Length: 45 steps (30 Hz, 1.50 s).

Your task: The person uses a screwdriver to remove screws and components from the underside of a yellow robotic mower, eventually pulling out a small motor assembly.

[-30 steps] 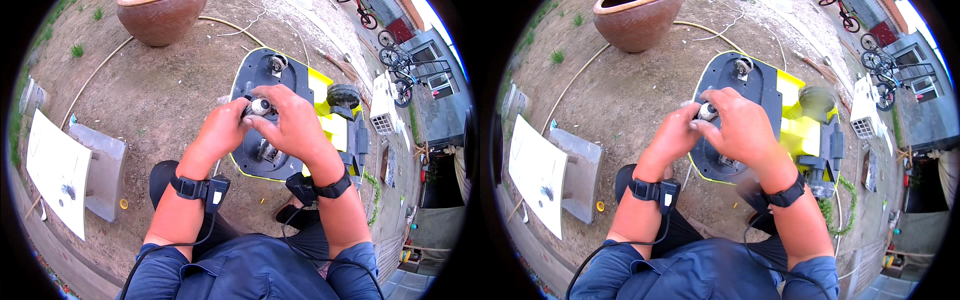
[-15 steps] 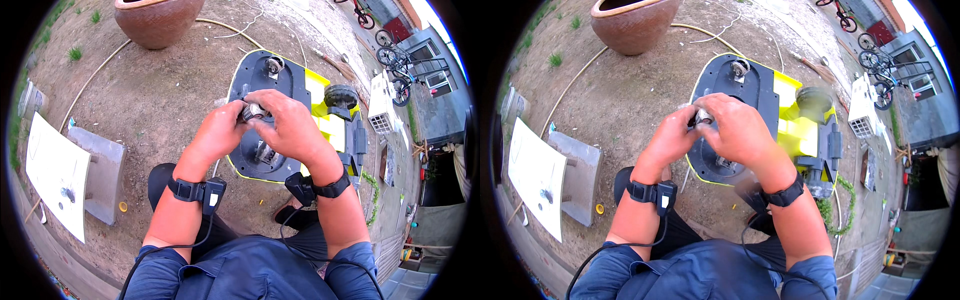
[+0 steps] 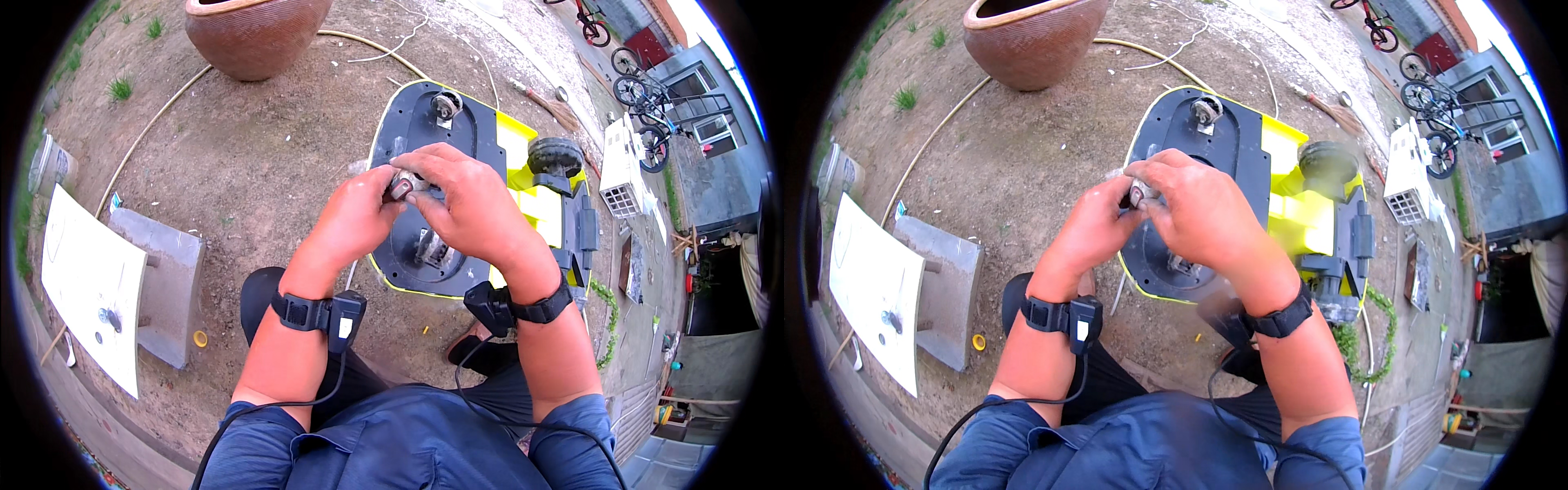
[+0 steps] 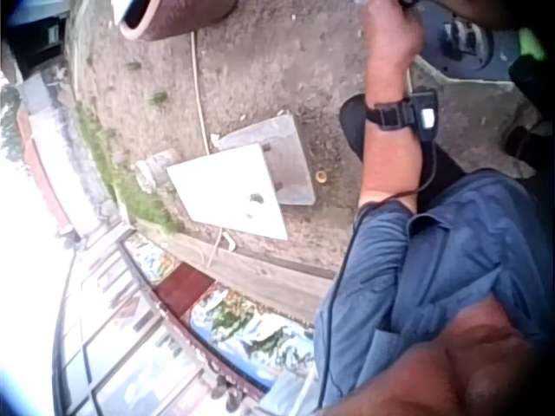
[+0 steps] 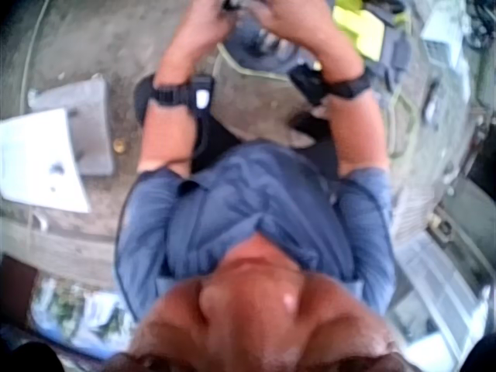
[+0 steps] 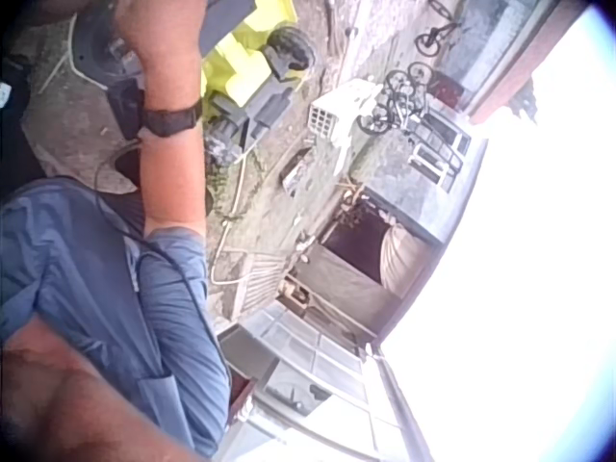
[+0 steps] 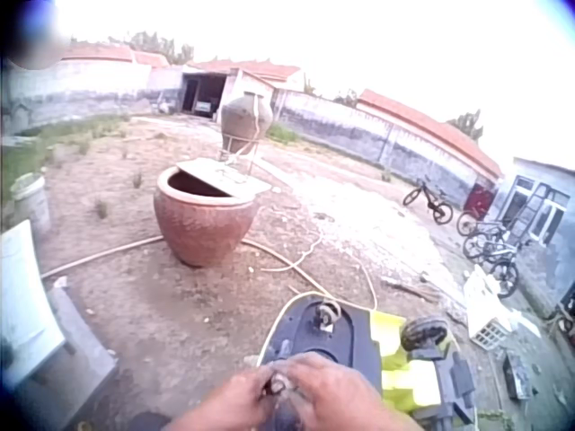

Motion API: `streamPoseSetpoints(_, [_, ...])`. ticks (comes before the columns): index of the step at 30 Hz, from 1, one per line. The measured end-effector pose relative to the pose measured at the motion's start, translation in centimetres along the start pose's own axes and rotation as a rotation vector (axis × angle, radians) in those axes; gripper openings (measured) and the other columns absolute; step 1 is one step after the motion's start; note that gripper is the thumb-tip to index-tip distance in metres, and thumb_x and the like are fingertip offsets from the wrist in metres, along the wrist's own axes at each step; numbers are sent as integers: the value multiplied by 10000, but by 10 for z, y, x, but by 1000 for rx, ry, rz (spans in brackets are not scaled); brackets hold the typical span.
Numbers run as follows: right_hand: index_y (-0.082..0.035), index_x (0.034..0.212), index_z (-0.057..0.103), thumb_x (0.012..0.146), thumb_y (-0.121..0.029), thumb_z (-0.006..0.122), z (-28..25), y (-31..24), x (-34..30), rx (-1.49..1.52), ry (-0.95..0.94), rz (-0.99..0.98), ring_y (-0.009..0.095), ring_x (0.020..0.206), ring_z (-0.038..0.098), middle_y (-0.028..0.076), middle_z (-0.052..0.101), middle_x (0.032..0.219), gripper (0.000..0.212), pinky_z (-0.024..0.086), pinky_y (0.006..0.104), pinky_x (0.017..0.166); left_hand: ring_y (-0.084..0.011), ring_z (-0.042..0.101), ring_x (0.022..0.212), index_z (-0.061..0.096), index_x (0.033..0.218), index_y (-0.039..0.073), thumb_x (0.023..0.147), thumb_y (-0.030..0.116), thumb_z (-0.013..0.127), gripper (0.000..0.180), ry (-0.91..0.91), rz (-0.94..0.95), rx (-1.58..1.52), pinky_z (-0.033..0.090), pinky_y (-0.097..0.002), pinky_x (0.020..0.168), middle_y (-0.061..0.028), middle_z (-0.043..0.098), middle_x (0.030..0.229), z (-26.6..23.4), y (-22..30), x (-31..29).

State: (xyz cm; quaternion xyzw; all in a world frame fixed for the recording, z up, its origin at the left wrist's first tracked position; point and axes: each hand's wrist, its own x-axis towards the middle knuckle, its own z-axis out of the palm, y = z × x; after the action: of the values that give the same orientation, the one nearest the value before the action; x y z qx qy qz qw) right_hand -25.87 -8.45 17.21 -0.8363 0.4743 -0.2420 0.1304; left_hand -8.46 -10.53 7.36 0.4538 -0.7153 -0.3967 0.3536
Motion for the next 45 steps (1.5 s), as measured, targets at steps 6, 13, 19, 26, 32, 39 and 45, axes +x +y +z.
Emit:
streamPoseSetpoints(6, [-54, 1166, 735, 862, -294, 824, 5, -9, 2, -236, 13, 246, 384, 860, 720, 158, 735, 1013, 398, 573, 419, 749, -417, 706, 903, 655, 1018, 24, 818, 164, 842, 308, 25, -83, 87, 545, -489, 755, -203, 720, 932, -3, 14, 4])
streamPoseSetpoints(13, [-51, 1145, 742, 873, -232, 771, -3, 2, -2, -52, -9, 17, 382, 935, 711, 155, 707, 1057, 328, 577, 459, 801, -415, 707, 909, 666, 1040, 20, 821, 158, 841, 312, 3, 6, -65, 552, -472, 772, -200, 731, 958, -1, 6, 0])
streamPoseSetpoints(19, [-46, 1165, 729, 874, -219, 761, -6, -6, 1, -146, 6, 144, 380, 934, 709, 152, 705, 1063, 341, 575, 469, 805, -406, 710, 913, 666, 1043, 17, 811, 149, 848, 323, 41, -38, 22, 550, -464, 779, -202, 722, 937, -2, 10, 4])
streamPoseSetpoints(26, [-54, 1171, 731, 879, -198, 754, -2, -6, -2, -163, -18, 115, 378, 931, 706, 141, 703, 1055, 327, 572, 472, 801, -400, 706, 920, 658, 1034, 16, 811, 151, 847, 322, 95, 63, 5, 547, -464, 777, -201, 711, 942, 2, 7, 4])
streamPoseSetpoints(32, [-67, 1151, 743, 865, -192, 767, -6, 0, 1, -5, 37, 14, 377, 928, 704, 129, 688, 1014, 313, 574, 458, 809, -257, 701, 878, 662, 1093, 6, 815, 81, 804, 322, 28, 40, -65, 546, -391, 794, -170, 707, 934, 0, 2, 3])
streamPoseSetpoints(39, [-60, 1122, 745, 861, -198, 769, -5, -14, 2, -160, -73, 207, 380, 940, 705, 124, 693, 1037, 296, 573, 459, 814, -361, 716, 888, 664, 1115, 16, 817, 117, 808, 346, 81, -41, 92, 556, -437, 777, -194, 718, 936, 2, 13, 3])
streamPoseSetpoints(45, [-67, 1116, 739, 860, -182, 765, -3, 6, 2, 113, -17, -93, 384, 938, 703, 139, 686, 1021, 282, 570, 463, 805, -291, 734, 873, 697, 1198, 25, 814, 84, 787, 399, 4, 43, -41, 572, -398, 802, -176, 746, 955, 2, 1, 0])
